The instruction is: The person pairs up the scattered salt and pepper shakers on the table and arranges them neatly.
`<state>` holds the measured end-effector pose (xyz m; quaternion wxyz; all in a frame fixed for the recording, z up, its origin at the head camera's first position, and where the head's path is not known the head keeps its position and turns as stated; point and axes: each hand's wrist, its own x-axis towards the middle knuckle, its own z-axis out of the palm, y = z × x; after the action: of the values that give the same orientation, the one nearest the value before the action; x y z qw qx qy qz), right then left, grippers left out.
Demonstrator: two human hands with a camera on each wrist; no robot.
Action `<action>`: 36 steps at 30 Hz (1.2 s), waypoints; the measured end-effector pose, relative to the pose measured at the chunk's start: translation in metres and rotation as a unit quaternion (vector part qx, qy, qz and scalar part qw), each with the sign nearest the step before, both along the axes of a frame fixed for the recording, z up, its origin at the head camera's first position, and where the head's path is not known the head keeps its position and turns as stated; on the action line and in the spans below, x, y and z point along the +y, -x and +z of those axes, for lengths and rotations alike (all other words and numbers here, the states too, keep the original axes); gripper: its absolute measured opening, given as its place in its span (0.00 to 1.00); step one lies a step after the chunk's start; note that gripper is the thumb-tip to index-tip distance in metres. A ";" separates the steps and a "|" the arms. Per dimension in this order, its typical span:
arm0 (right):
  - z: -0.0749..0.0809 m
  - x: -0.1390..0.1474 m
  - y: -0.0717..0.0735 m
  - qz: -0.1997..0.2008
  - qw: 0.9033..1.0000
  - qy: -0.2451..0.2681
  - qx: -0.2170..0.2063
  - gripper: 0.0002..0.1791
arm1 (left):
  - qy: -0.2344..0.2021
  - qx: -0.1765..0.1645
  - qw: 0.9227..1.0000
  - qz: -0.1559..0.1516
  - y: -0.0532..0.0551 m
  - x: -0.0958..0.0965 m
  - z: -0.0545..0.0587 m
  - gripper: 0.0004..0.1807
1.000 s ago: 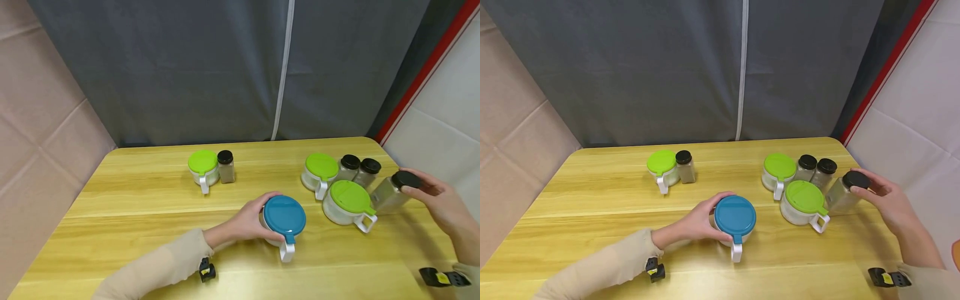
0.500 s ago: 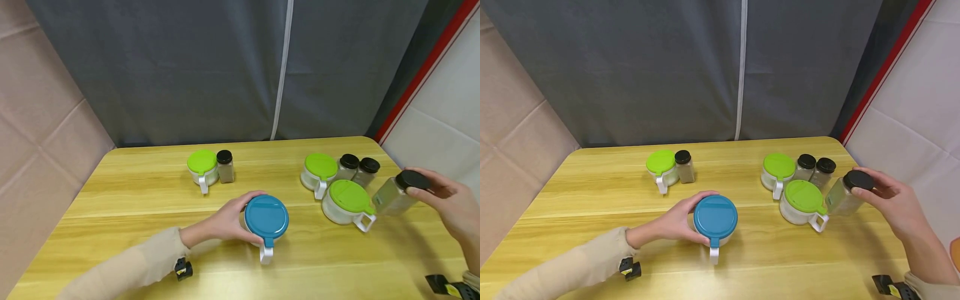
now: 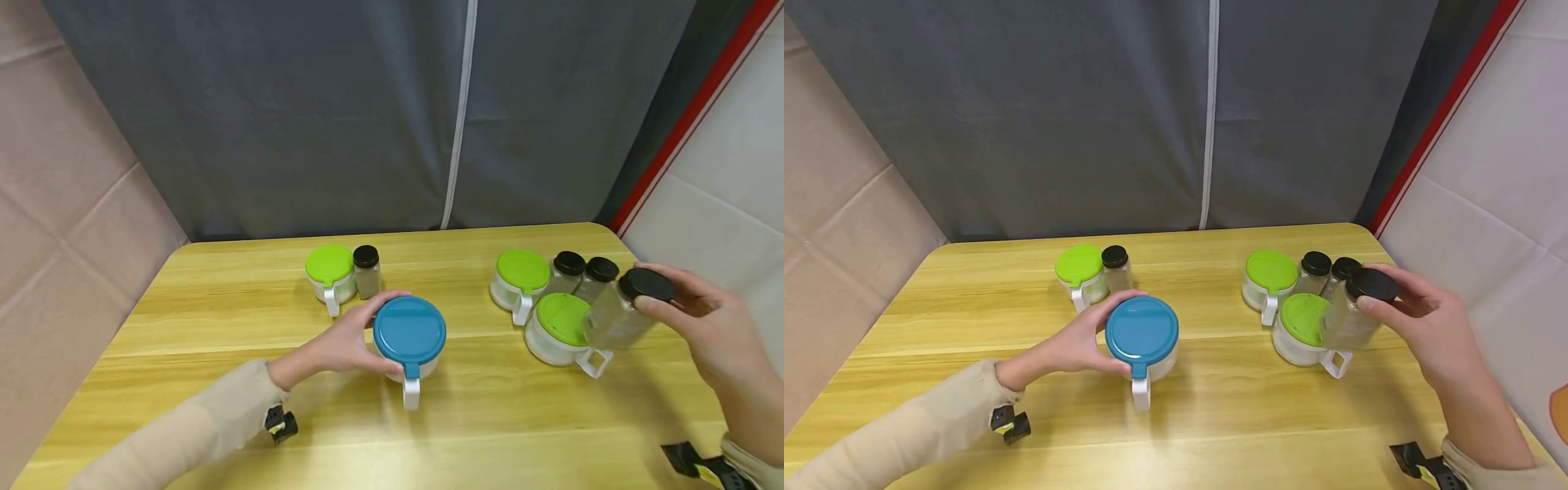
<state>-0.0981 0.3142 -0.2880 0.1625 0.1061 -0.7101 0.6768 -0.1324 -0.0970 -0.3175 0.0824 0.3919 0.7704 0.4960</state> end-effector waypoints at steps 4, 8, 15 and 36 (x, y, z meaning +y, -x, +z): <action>0.001 -0.023 0.001 0.047 0.999 0.012 -0.006 0.23 | -0.014 0.000 1.000 0.001 0.013 -0.004 -0.011 0.48; -0.002 -0.045 0.002 0.072 0.997 -0.023 -0.017 0.23 | -0.027 0.002 1.000 -0.009 0.022 -0.005 -0.020 0.48; -0.020 -0.079 0.010 0.068 0.990 -0.116 -0.049 0.23 | -0.005 -0.008 1.000 -0.008 0.028 -0.001 -0.030 0.47; -0.064 -0.122 0.061 0.089 0.973 -0.154 -0.150 0.31 | 0.002 -0.046 0.999 -0.012 0.073 0.011 -0.065 0.46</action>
<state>-0.1587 0.1918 -0.3518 -0.0248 0.0897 -0.8098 0.5792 -0.2054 -0.0863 -0.3822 0.1242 0.3775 0.7622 0.5111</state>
